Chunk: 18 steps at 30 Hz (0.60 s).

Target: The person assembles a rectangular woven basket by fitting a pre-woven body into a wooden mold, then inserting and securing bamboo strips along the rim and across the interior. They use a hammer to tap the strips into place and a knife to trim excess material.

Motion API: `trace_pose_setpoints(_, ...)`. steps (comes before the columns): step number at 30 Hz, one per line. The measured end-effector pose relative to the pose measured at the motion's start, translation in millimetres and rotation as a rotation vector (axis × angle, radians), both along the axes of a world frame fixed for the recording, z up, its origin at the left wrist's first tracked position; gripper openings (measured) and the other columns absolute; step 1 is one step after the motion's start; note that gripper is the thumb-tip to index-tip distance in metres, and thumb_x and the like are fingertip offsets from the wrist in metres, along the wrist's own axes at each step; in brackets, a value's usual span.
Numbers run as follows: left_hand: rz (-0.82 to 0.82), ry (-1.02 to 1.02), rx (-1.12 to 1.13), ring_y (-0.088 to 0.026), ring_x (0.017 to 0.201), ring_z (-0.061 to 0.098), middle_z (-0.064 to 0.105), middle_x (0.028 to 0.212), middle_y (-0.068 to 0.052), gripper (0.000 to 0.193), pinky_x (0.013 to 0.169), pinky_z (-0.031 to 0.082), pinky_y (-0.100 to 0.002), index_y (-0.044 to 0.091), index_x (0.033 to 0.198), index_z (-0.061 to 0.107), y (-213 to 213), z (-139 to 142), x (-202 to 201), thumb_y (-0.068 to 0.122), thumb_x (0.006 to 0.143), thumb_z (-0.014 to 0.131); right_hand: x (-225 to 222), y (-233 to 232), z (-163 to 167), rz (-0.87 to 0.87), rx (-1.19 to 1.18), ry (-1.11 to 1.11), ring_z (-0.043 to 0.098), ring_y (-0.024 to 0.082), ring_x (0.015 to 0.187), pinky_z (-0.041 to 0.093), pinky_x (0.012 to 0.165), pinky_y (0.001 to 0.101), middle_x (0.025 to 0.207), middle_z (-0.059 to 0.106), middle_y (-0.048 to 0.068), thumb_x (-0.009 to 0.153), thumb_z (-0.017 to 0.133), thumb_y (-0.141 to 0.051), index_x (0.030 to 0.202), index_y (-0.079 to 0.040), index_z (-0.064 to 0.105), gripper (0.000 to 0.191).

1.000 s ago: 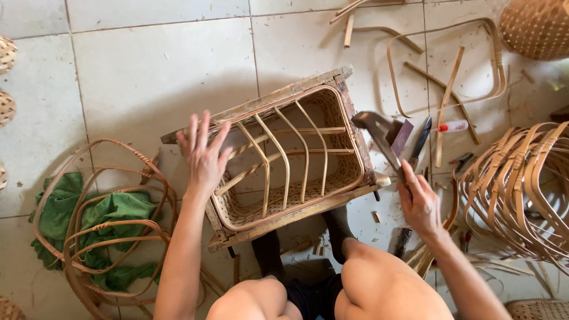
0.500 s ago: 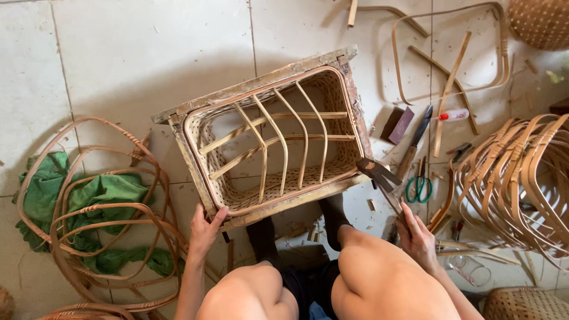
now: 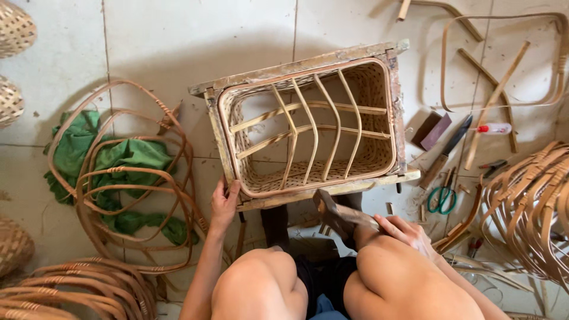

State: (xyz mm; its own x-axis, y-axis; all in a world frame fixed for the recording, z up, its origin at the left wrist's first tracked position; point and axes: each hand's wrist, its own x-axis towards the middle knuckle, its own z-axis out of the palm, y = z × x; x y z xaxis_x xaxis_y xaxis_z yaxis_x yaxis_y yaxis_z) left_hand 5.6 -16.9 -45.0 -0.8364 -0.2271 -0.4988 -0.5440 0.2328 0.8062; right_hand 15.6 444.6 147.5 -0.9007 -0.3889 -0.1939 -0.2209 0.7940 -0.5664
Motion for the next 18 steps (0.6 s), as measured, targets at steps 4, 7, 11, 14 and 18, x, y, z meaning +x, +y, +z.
trace_pose_setpoints(4, 0.035, 0.029, -0.009, -0.025, 0.12, 0.064, 0.071, 0.132, -0.017, 0.069, 0.105, 0.049, -0.035, -0.001, 0.144, 0.056, 6.8, -2.7, -2.8, 0.051, 0.098, 0.06, -32.4, 5.6, -52.1, 0.278, 0.052, -0.118, 0.068, 0.028, 0.07, 0.056, 0.059, 0.0408, 0.087, 0.064, 0.008, 0.085, 0.067, -0.013, 0.149, -0.016, 0.047, 0.068)
trace_pose_setpoints(7, 0.142, 0.045, 0.053, -0.026, 0.141, 0.05, 0.057, 0.15, -0.018, 0.073, 0.116, 0.038, -0.036, -0.001, 0.151, 0.047, 10.6, -3.7, -6.9, 0.056, 0.105, 0.04, -46.0, 5.6, -69.1, 0.447, -0.082, 0.016, 0.066, 0.03, 0.071, 0.055, 0.057, 0.0412, 0.09, 0.063, 0.009, 0.077, 0.069, -0.009, 0.15, -0.013, 0.044, 0.078)
trace_pose_setpoints(11, 0.157, 0.025, 0.028, -0.03, 0.147, 0.041, 0.046, 0.157, -0.02, 0.078, 0.121, 0.031, -0.038, -0.003, 0.151, 0.044, 12.8, -5.7, -8.7, 0.059, 0.107, 0.028, -68.8, -20.1, -81.8, 0.568, -0.018, -0.026, 0.066, 0.029, 0.069, 0.057, 0.057, 0.0414, 0.087, 0.059, 0.008, 0.075, 0.067, -0.007, 0.154, -0.018, 0.042, 0.083)
trace_pose_setpoints(14, 0.151, 0.045, 0.047, -0.031, 0.148, 0.042, 0.048, 0.156, -0.02, 0.081, 0.121, 0.031, -0.038, -0.003, 0.151, 0.046, 13.9, -1.5, -10.6, 0.061, 0.105, 0.024, -77.0, -47.2, -78.9, 0.609, -0.065, -0.046, 0.064, 0.029, 0.066, 0.055, 0.054, 0.0415, 0.09, 0.058, 0.01, 0.077, 0.065, -0.006, 0.156, -0.016, 0.038, 0.084)
trace_pose_setpoints(18, 0.212, 0.065, 0.018, -0.032, 0.14, 0.053, 0.06, 0.147, -0.017, 0.078, 0.12, 0.037, -0.043, 0.0, 0.148, 0.054, 18.2, 15.2, -13.9, 0.06, 0.106, 0.025, -92.0, -82.2, -78.3, 0.594, 0.028, -0.112, 0.065, 0.029, 0.068, 0.055, 0.057, 0.0418, 0.091, 0.059, 0.01, 0.086, 0.066, -0.009, 0.157, -0.021, 0.037, 0.078)
